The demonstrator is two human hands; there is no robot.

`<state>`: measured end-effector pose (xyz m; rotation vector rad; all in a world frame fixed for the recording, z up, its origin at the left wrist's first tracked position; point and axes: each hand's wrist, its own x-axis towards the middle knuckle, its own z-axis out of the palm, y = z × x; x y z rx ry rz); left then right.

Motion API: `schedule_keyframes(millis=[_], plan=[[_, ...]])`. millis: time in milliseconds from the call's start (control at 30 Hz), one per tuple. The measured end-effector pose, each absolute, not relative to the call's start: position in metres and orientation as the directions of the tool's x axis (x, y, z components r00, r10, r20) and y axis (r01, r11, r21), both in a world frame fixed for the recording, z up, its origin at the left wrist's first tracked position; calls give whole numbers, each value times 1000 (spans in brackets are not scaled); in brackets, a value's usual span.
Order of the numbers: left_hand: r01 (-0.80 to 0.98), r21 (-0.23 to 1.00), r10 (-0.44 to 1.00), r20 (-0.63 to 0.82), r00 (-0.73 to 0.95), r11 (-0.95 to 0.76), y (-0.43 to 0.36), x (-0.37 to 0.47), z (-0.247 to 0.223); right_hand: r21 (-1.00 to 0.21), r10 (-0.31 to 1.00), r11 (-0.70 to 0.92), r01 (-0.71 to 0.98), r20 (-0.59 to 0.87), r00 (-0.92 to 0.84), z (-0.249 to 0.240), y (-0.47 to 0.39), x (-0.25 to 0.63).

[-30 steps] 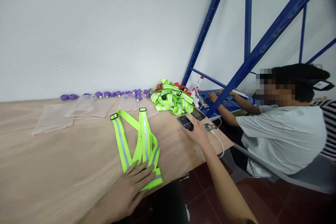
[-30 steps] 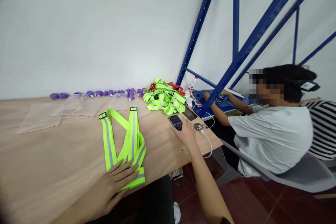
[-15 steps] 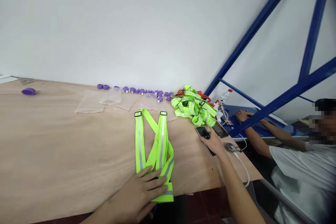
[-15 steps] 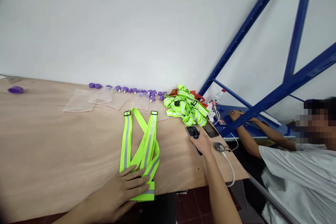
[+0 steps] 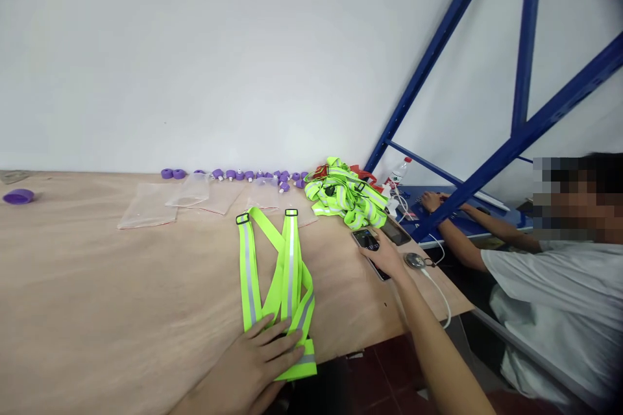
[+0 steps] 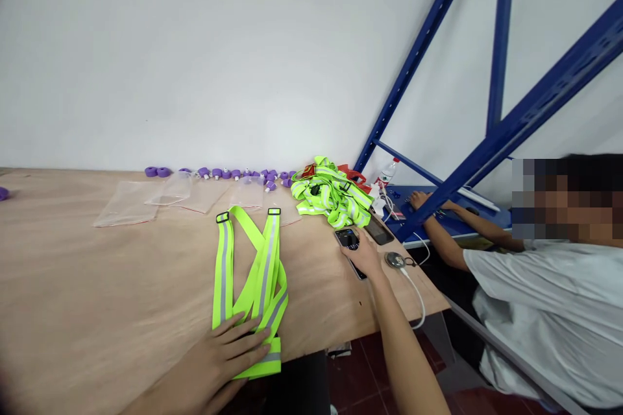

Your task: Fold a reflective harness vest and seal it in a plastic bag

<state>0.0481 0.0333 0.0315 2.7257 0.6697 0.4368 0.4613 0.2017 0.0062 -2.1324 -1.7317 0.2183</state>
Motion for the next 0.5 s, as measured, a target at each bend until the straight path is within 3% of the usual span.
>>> schedule_keyframes(millis=[500], plan=[[447, 343, 513, 129, 849, -826, 29, 48, 27, -360, 945, -245, 900, 121, 305, -4, 197, 459]])
